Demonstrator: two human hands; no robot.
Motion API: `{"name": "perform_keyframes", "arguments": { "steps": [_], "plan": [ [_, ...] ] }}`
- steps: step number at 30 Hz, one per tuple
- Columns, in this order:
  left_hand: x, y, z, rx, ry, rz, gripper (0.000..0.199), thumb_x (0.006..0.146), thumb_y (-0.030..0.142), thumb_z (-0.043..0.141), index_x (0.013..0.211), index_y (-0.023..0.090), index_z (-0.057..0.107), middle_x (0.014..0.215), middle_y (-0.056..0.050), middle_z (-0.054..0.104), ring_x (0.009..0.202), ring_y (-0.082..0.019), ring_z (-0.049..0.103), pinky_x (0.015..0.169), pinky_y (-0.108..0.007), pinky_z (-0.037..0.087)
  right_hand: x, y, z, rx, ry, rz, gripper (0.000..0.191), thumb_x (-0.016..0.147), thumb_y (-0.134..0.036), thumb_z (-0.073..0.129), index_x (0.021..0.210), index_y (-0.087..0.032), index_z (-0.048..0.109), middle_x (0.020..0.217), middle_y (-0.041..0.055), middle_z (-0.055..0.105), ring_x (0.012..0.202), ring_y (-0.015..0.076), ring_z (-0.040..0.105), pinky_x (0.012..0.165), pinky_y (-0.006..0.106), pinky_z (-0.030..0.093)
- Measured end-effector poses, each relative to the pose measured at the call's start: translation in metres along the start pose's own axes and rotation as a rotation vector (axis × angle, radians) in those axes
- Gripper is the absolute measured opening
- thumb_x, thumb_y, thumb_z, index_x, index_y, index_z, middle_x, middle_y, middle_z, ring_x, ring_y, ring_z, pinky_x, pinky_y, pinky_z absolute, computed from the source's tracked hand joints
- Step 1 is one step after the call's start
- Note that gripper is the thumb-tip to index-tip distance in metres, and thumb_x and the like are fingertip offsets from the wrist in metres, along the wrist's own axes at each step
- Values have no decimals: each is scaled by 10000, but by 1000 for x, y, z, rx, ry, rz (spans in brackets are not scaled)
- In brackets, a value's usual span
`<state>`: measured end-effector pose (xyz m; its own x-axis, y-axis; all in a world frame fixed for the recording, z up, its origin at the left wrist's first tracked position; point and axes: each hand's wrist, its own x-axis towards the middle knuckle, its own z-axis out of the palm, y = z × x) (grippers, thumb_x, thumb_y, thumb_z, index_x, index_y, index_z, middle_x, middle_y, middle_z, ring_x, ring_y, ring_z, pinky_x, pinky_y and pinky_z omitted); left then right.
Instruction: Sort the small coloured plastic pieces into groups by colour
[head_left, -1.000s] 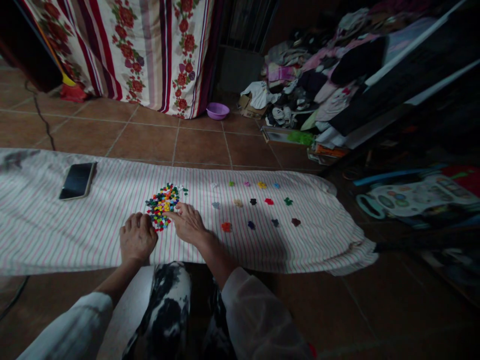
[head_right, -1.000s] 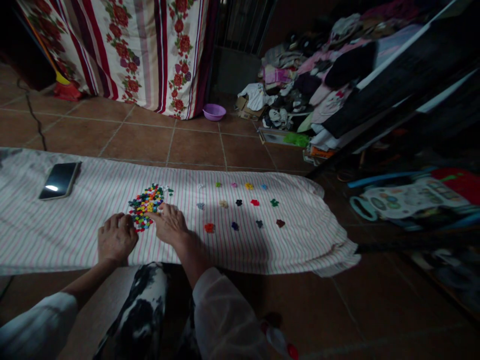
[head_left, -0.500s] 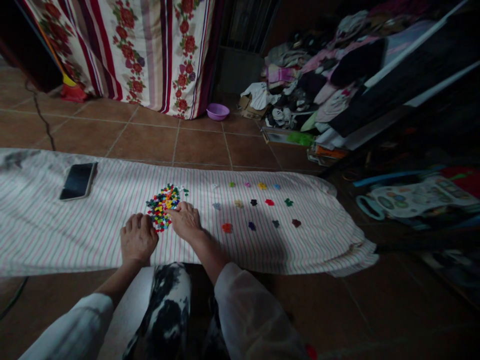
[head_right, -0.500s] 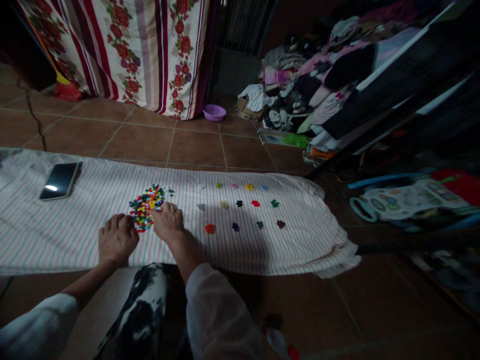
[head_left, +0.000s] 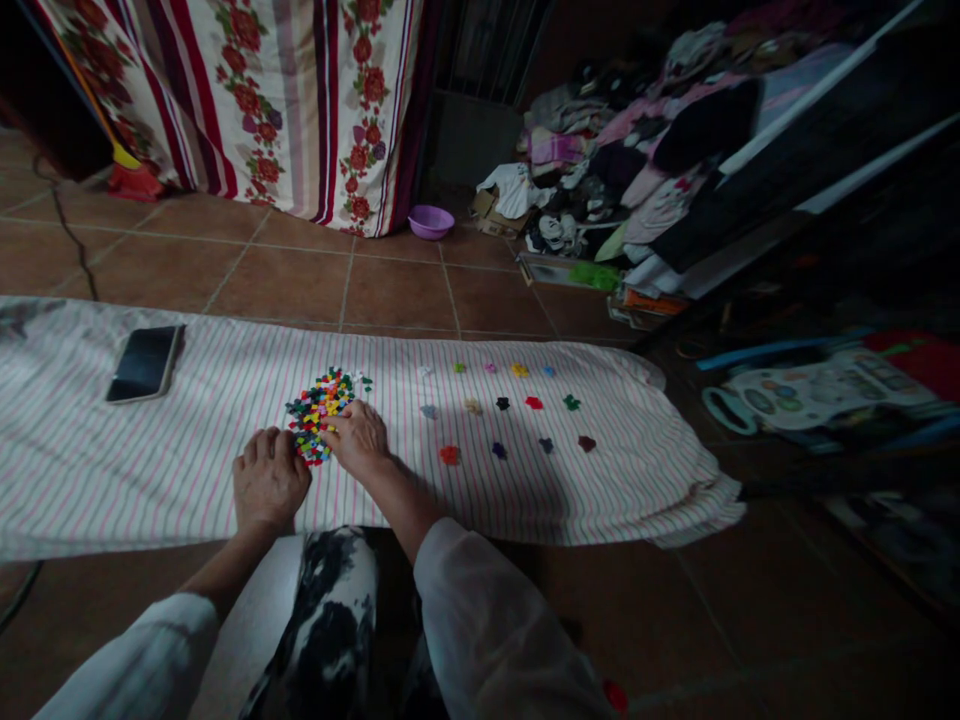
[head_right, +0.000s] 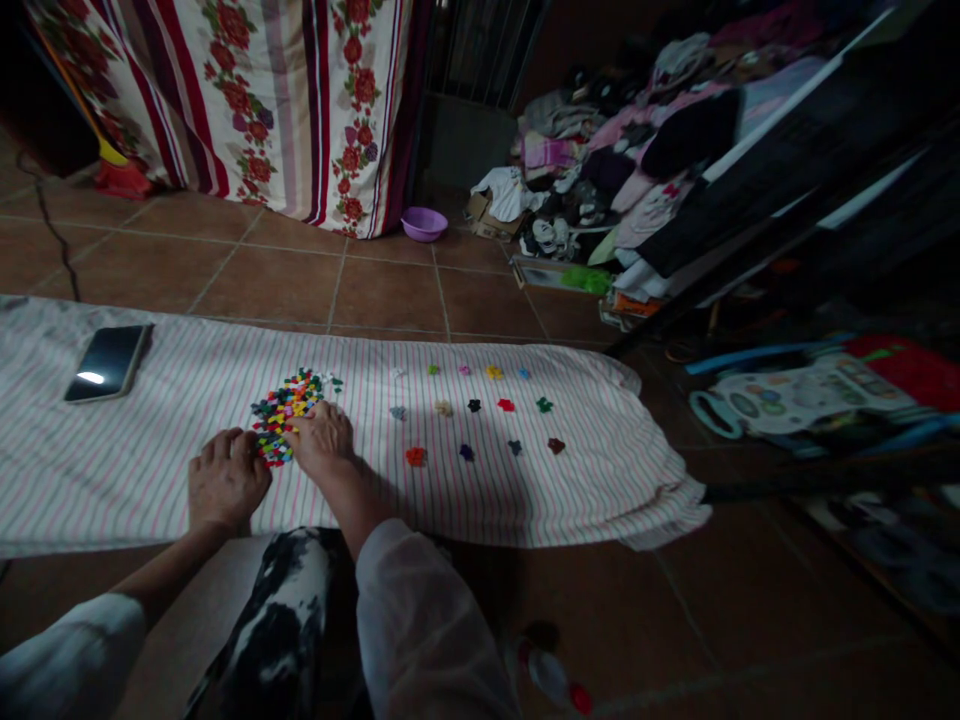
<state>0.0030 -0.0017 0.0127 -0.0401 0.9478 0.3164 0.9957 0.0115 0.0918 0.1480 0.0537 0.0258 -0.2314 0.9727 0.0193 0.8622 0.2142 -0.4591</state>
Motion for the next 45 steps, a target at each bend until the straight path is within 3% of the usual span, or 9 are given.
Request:
{"name": "perform_keyframes", "arguments": {
  "steps": [9,18,27,34,41,45],
  "plan": [
    [-1,-1,2,11,7,-2,329,873,284,396,1113,141,569,1211,-155,574,1122,-301,501,819,-415,375,0,-6,-2,84,33,41,244,937,-406,520,1089,-328,694,1082,11,600,980,143,570,867,251,467],
    [-1,-2,3,8,-7,-5,339,867,286,411,1128,140,571,1218,-158,569,1137,-304,500,817,-421,389,-10,-8,-8,429,186,28,151,902,-209,559,1010,-264,650,1020,-11,698,941,125,645,872,232,497],
    [-1,-2,2,27,-16,-9,339,869,288,398,1120,142,573,1222,-154,563,1139,-305,506,829,-427,397,-21,3,-14,720,263,66,123,824,-173,572,909,-258,601,869,-36,714,798,121,679,742,225,547],
    [0,1,-3,30,-34,-21,339,871,289,394,1117,139,571,1226,-157,558,1133,-311,503,841,-444,414,-33,67,-49,736,484,110,119,819,-278,536,902,-226,603,801,7,697,730,140,668,682,244,540],
    [0,2,-5,26,-46,-18,336,864,284,402,1111,137,575,1214,-161,559,1119,-311,508,846,-451,422,-59,169,-98,450,715,252,221,762,-329,521,894,-193,636,878,61,683,758,167,638,709,289,527],
    [0,2,-5,12,-65,-28,341,856,283,412,1120,140,575,1214,-167,555,1115,-313,507,852,-460,423,-71,226,-123,308,732,425,253,725,-338,532,874,-180,660,833,63,679,728,176,615,736,306,513]
  ]
}}
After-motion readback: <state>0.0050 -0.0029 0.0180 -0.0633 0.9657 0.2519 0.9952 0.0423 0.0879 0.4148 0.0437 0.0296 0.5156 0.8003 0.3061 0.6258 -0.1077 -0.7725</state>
